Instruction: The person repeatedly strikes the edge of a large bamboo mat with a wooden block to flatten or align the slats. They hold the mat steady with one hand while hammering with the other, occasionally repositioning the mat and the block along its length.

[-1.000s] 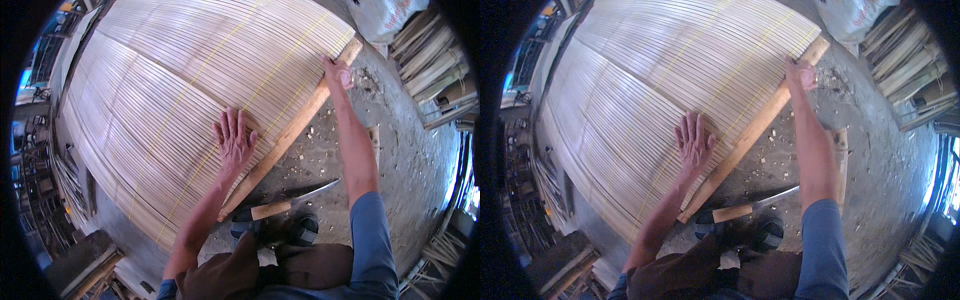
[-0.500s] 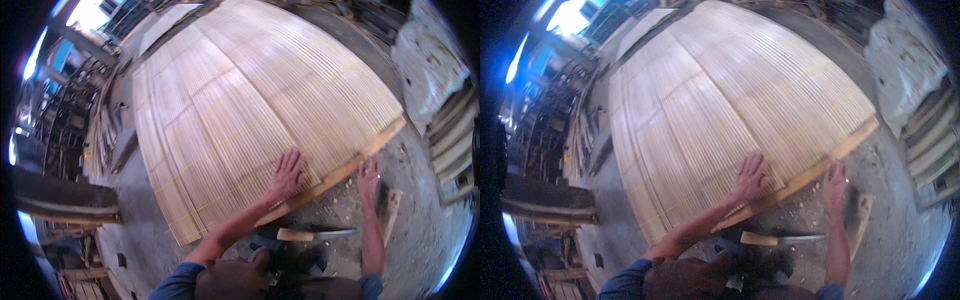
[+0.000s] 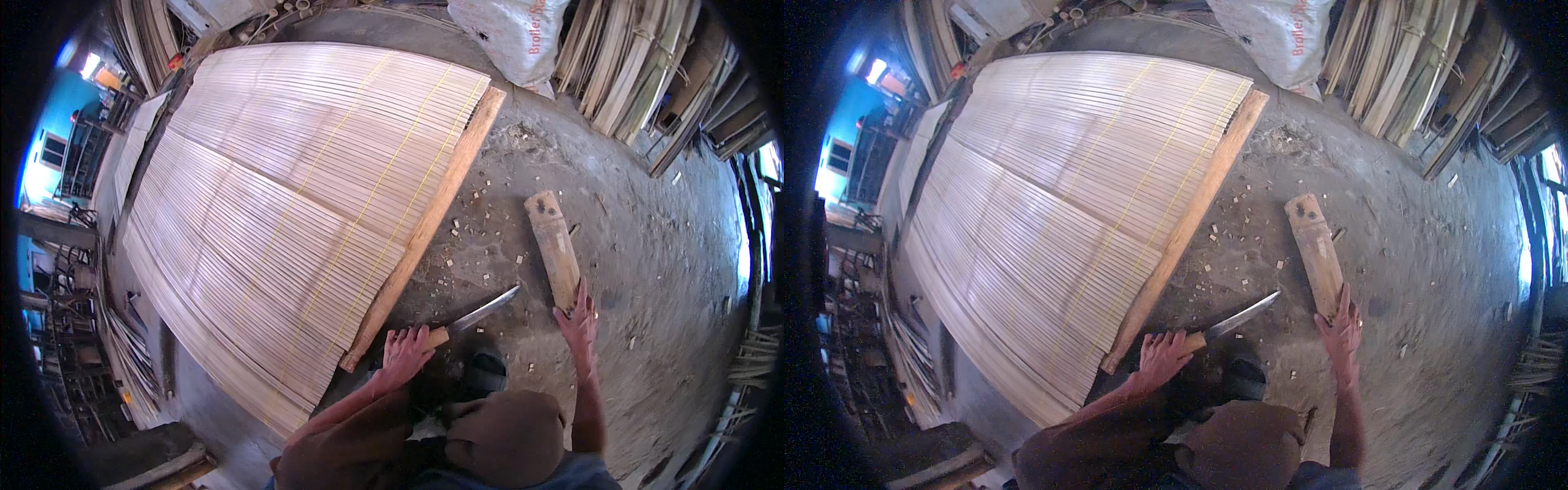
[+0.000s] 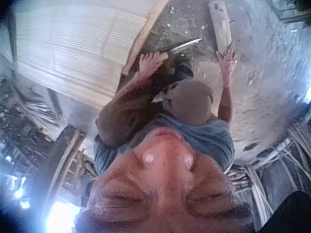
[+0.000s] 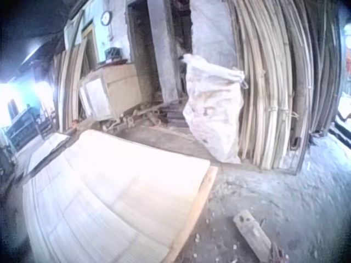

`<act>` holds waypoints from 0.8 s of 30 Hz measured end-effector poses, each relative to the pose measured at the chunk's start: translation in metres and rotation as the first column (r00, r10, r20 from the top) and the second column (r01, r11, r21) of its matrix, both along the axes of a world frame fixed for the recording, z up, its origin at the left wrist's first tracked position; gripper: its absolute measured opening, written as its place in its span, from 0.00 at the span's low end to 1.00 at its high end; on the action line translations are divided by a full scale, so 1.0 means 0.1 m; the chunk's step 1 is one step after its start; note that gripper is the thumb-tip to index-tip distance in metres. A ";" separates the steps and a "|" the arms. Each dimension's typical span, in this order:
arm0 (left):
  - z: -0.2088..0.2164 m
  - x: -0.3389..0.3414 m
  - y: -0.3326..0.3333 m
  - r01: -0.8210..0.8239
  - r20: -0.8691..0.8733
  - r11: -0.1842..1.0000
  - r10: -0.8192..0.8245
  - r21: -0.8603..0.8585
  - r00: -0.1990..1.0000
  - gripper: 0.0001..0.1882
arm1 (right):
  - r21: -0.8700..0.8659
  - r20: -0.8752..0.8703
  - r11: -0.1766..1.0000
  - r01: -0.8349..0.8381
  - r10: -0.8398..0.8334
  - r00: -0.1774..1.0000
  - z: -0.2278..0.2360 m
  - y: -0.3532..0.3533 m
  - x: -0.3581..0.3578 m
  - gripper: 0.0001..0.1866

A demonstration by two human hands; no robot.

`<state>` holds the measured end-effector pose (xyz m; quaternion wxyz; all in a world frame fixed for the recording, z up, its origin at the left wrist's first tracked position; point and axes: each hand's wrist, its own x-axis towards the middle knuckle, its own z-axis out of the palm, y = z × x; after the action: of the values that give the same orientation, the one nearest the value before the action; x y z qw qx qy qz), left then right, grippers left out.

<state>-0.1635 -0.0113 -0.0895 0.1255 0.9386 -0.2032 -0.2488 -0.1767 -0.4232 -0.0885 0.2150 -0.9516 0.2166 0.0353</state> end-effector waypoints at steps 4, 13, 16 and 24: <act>0.03 0.11 0.05 0.010 -0.111 1.000 -0.008 0.012 0.994 0.30 | 0.170 -0.112 0.985 -0.017 0.037 0.993 0.17 -0.05 0.12 0.56; 0.92 0.30 0.48 -0.689 -0.390 0.578 0.569 -0.436 0.724 0.21 | 0.872 0.061 0.488 0.042 -0.194 0.979 0.33 0.46 0.09 0.45; 0.82 0.42 0.79 -0.752 -0.460 0.436 0.603 -0.494 0.652 0.19 | 0.931 0.090 0.363 0.026 -0.299 0.950 0.14 0.81 0.07 0.44; 0.55 0.83 0.82 -0.654 -0.365 0.526 0.553 -0.544 0.749 0.18 | 0.960 0.004 0.248 0.130 -0.477 0.879 -0.01 1.60 0.24 0.45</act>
<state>-0.0801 0.0705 -0.0342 0.5314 0.8262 0.0727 -0.1723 -0.1524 -0.2627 -0.0895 0.7591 -0.5760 0.3016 -0.0307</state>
